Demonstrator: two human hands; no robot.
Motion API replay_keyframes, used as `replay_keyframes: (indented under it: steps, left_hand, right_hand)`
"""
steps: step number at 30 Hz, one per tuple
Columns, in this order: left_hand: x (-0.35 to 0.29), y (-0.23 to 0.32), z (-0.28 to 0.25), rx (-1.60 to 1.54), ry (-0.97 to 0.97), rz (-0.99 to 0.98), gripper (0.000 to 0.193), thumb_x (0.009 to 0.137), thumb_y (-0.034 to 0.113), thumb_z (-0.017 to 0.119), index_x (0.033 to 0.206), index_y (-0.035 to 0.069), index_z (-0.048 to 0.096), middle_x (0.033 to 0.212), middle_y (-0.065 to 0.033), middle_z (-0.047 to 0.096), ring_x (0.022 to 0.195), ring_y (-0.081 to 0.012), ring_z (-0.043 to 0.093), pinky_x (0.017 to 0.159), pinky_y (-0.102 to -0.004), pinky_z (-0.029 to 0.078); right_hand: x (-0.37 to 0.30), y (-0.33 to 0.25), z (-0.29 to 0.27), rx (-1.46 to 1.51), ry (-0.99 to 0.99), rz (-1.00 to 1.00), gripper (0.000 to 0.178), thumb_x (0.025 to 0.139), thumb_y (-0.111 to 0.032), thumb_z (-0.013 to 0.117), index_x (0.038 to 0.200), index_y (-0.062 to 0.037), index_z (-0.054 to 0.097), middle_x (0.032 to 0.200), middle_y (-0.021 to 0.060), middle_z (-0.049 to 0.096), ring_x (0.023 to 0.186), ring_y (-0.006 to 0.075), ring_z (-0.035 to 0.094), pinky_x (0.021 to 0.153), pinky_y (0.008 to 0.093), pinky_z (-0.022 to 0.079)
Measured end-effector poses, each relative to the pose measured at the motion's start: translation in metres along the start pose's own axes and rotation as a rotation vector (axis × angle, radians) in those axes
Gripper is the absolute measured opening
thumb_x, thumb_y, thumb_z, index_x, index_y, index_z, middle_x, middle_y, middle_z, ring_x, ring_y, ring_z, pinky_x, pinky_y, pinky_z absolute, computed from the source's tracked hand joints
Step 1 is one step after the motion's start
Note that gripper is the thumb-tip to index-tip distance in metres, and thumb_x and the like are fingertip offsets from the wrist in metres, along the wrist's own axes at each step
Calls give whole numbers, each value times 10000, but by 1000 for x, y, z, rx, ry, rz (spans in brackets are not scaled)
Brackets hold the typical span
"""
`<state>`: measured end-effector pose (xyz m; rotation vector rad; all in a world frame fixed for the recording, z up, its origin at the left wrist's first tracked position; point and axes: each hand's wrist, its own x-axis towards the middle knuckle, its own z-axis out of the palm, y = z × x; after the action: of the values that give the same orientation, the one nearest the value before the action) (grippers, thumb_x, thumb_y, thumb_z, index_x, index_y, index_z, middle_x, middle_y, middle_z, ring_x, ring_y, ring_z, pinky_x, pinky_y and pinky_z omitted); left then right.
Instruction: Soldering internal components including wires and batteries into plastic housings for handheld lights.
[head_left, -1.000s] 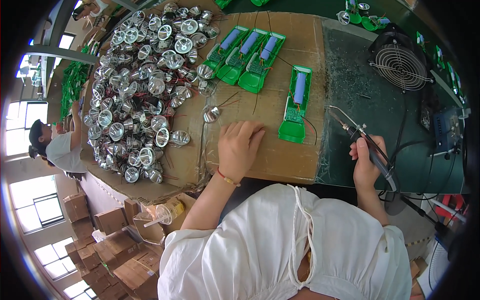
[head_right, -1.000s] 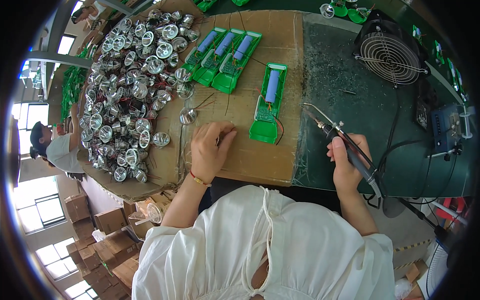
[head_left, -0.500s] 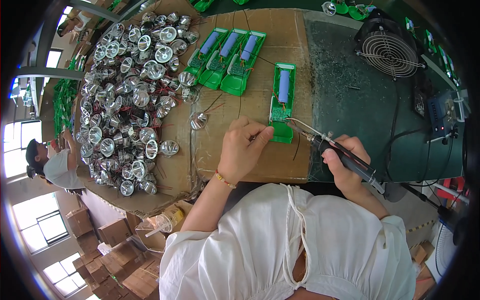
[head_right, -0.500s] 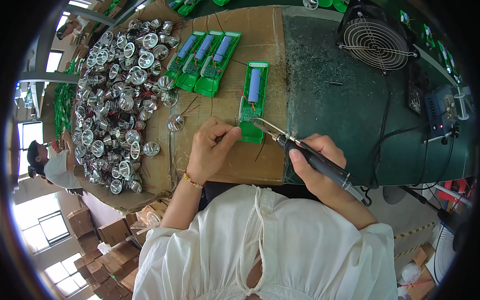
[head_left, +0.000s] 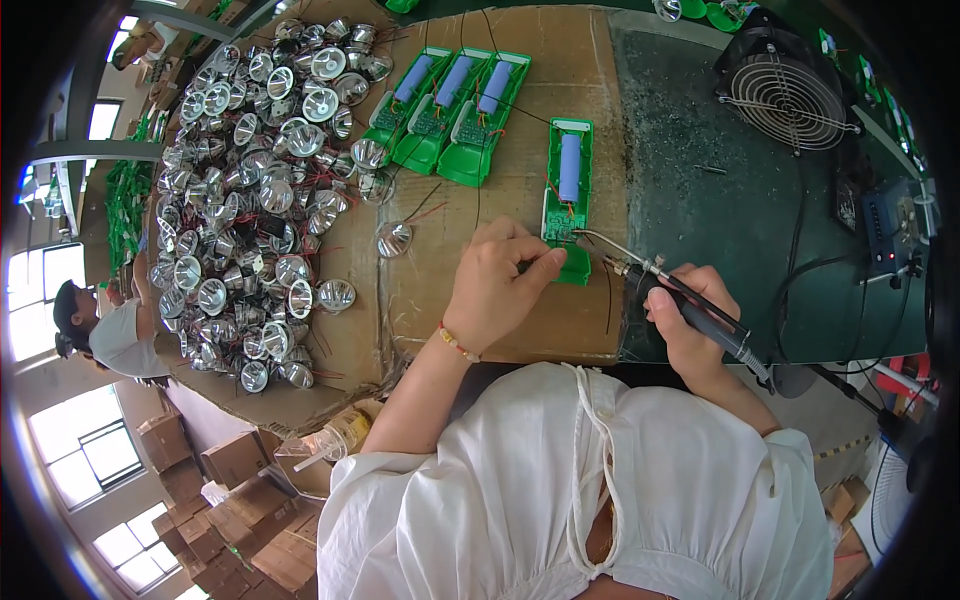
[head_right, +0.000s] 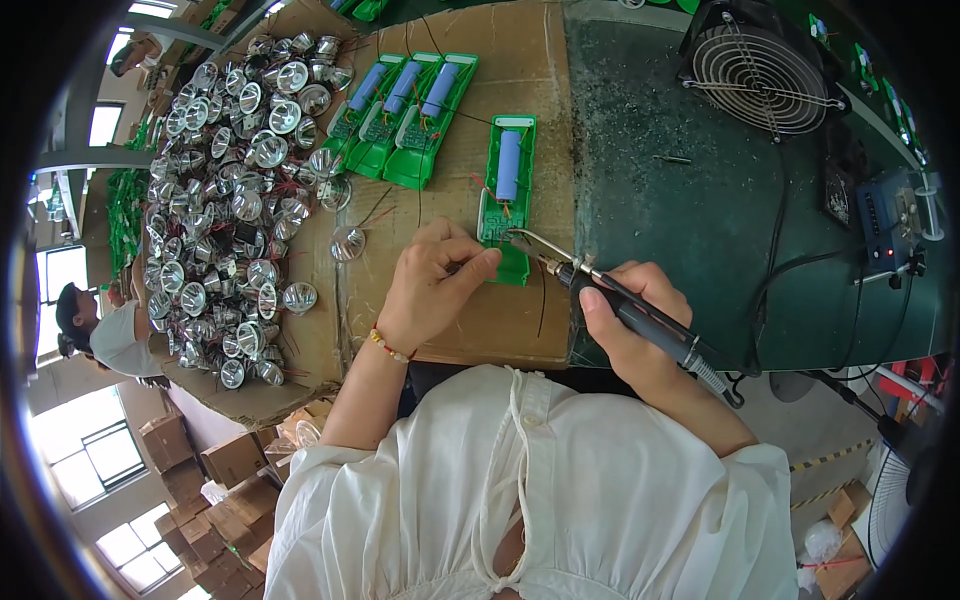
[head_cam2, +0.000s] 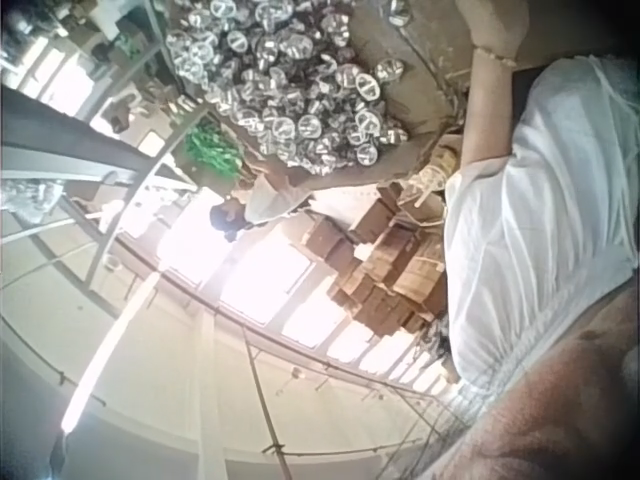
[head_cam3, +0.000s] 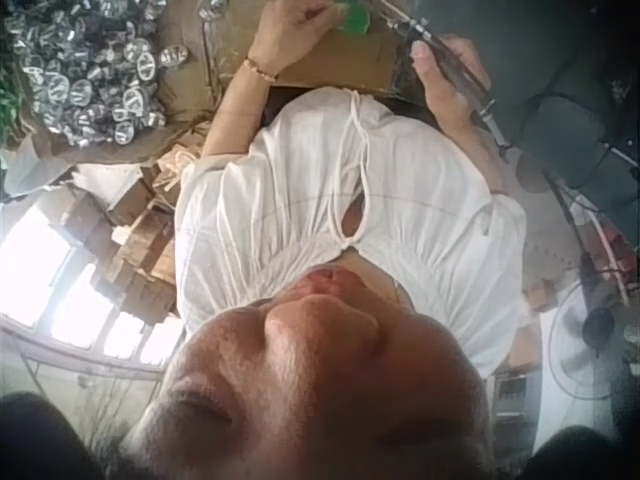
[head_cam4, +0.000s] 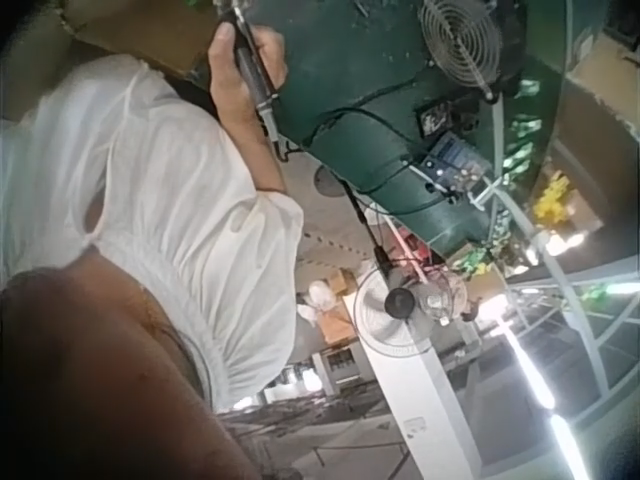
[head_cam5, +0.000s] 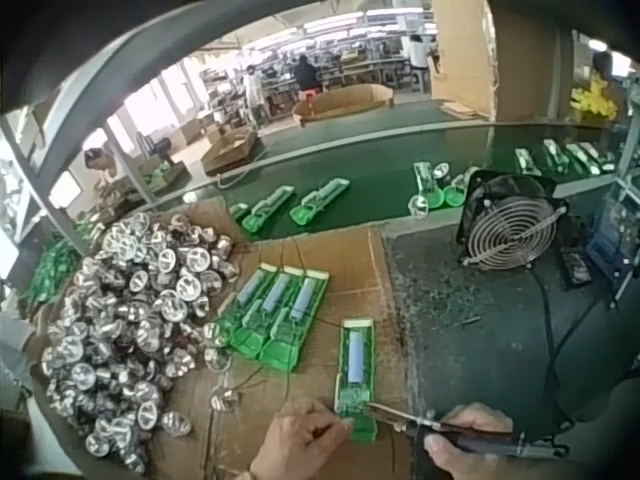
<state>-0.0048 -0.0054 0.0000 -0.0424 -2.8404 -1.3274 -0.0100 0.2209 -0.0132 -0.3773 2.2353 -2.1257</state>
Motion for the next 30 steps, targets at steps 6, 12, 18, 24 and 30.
replay_keyframes:
  steps: [6,12,18,24,30]
  left_hand:
    - [2,1,-1,-17,-15,-13,175,805,191,645,716,41,667,702,-60,526,704,-187,500,648,-296,400]
    - [2,-1,0,-13,-13,-14,182,805,189,641,705,38,662,687,-61,526,694,-183,502,632,-294,398]
    - [4,-2,-1,-22,-37,-31,190,807,186,636,696,33,660,686,-63,530,687,-182,502,625,-295,398]
    - [4,-2,-1,-23,-47,-39,202,811,192,631,693,30,659,670,-61,528,689,-181,498,624,-297,397]
    - [4,-2,-1,-29,-59,-68,214,813,195,628,682,28,654,665,-60,533,696,-177,494,631,-296,394]
  right_hand:
    - [0,-8,3,110,82,68,146,793,-47,649,831,14,522,685,71,577,580,83,539,524,213,434]
    - [0,-4,2,111,63,50,154,804,-54,643,851,24,519,713,94,594,581,87,552,524,210,442]
    - [5,-3,8,73,55,77,157,798,-66,658,838,16,530,690,76,609,590,79,558,537,209,446]
    - [6,-2,10,86,50,113,150,801,-71,657,825,12,534,675,70,613,588,76,563,540,207,450]
    - [4,-7,11,206,105,242,141,820,-78,631,848,7,522,682,86,607,577,92,566,523,209,460]
